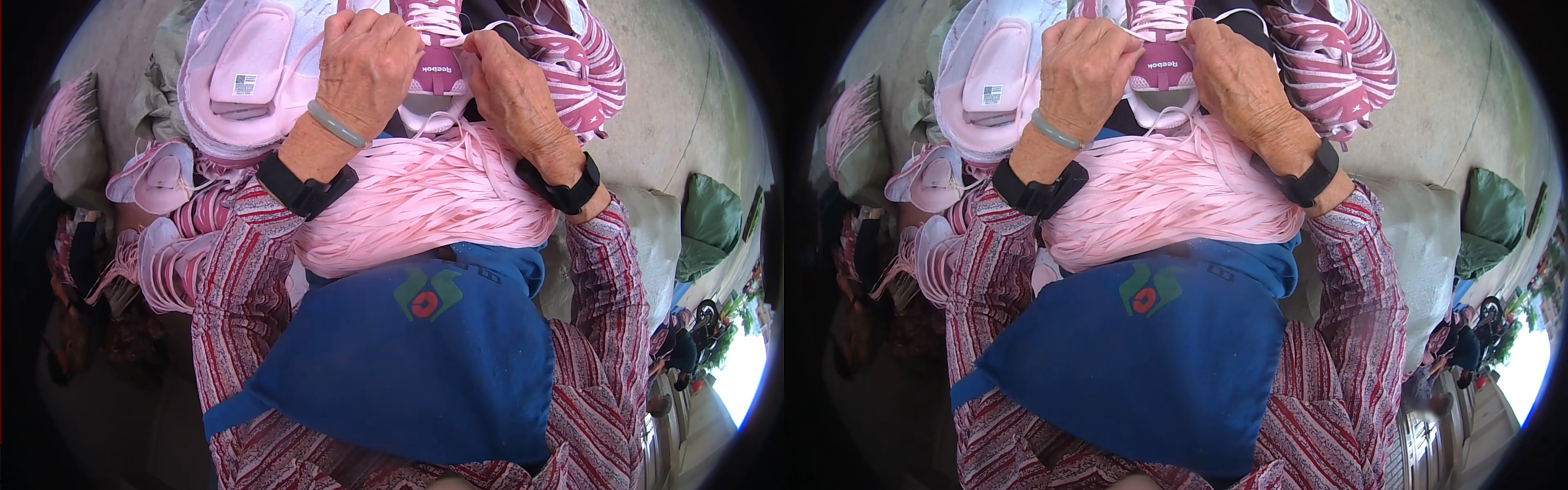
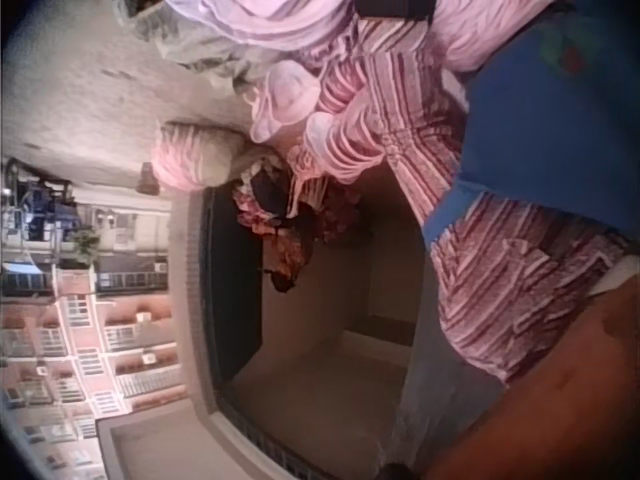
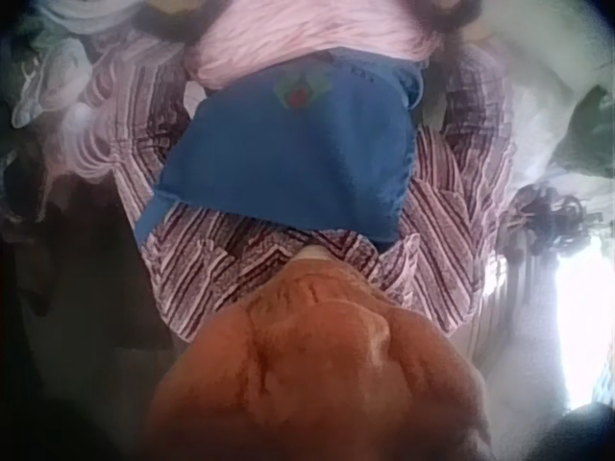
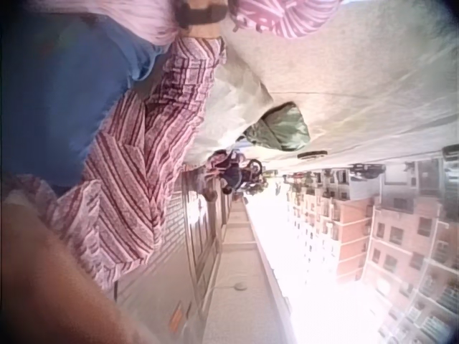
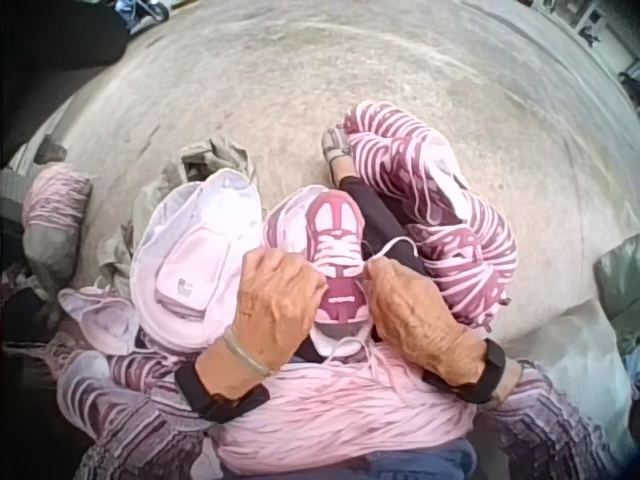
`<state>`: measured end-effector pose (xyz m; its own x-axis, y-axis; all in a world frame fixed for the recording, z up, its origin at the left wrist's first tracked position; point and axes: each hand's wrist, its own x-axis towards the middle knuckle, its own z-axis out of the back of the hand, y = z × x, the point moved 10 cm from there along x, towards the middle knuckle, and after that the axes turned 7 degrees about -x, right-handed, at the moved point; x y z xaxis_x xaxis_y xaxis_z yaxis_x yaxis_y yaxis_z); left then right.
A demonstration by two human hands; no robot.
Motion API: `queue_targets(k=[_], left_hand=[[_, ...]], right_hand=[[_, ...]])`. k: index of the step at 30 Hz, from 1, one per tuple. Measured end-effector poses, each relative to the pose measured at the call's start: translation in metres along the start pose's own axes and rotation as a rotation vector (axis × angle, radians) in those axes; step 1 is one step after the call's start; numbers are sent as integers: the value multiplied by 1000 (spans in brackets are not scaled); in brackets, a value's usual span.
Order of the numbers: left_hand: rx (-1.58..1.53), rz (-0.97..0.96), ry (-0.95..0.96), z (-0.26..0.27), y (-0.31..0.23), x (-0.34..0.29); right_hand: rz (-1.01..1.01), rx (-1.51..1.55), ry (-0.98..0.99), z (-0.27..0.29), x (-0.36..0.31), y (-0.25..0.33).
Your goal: Lacing shoes and bundling pink ribbons for production.
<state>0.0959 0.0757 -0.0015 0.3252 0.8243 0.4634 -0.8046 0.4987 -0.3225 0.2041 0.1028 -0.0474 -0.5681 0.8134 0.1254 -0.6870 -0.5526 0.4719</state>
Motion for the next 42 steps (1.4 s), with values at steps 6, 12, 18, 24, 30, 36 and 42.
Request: queue_targets(k=[6,12,18,24,30,36,42], left_hand=[[-269,191,-16,19,0,-25],[-580,454,-28,18,12,-42],[-883,707,89,1,19,-63],[-987,650,154,31,-17,-49],[-1169,363,121,53,-71,-24],[-1439,465,345,44,-74,-39],[-1574,1226,284,-12,-10,-86]], right_hand=[[205,-469,118,-14,5,29],[288,-720,-48,-18,17,41],[326,-422,17,-1,30,55],[25,545,-38,59,11,61],[-74,807,59,31,-11,67],[-434,1476,406,15,-51,77],[-266,1424,556,29,-53,114]])
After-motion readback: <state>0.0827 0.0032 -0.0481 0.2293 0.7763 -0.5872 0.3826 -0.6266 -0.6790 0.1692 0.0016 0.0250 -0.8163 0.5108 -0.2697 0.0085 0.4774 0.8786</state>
